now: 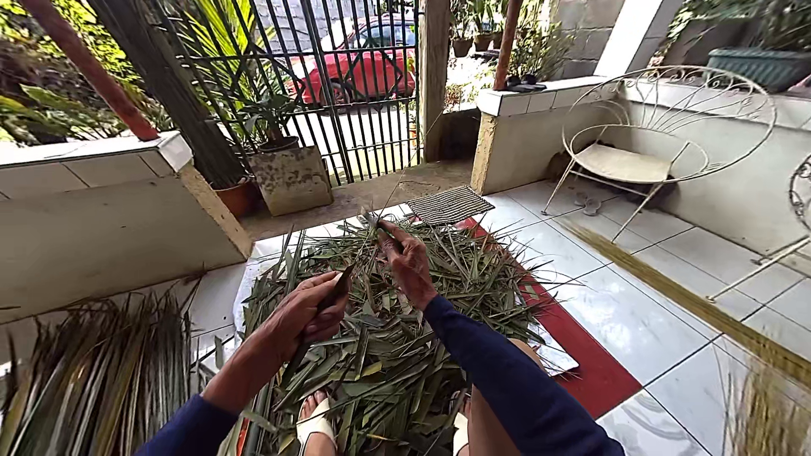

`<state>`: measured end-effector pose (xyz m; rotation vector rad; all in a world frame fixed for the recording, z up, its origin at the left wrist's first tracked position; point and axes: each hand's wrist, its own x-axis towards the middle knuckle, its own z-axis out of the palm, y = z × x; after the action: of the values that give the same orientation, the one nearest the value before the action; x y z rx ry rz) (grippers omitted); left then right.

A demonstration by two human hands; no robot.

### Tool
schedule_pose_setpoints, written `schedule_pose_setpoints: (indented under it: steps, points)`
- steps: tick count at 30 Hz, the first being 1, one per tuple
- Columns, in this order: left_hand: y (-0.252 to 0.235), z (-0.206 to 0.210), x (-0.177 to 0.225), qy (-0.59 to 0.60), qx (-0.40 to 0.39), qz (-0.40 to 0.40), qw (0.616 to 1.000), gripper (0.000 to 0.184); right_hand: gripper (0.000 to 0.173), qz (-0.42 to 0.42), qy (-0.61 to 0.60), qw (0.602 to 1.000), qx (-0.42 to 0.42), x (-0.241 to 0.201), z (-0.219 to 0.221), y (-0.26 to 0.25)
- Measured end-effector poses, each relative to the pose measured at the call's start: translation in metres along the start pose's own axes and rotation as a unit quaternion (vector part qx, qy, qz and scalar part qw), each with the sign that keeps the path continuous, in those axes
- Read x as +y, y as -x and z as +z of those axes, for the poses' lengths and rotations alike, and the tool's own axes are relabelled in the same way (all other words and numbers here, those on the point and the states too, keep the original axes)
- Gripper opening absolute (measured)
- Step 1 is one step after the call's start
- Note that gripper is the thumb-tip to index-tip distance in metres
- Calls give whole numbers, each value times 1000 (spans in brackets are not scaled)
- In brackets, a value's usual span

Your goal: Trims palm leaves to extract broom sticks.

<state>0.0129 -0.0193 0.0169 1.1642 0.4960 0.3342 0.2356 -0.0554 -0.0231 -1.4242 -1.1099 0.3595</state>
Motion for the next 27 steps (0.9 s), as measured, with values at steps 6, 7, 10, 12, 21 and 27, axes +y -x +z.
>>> schedule_pose_setpoints:
  steps: [6, 7, 10, 12, 21, 27]
  points:
    - [15, -6, -1, 6, -6, -11, 1000, 29, 34, 6, -34, 999, -2, 0, -1, -4]
    - [17, -8, -1, 7, -7, -13, 1000, 29, 34, 6, -37, 999, 0, 2, 1, -5]
    - [21, -12, -3, 6, -15, -20, 1000, 29, 34, 14, -66, 997, 22, 11, 3, -16]
    - [24, -14, -4, -2, -21, -29, 999, 29, 34, 20, -92, 994, 60, 22, -3, -30]
    - [10, -22, -3, -3, 59, 7, 998, 32, 36, 9, -51, 997, -56, 3, -8, 2]
    - [-4, -9, 3, 40, 13, 6, 999, 34, 34, -13, -3, 991, -133, -5, 10, 24]
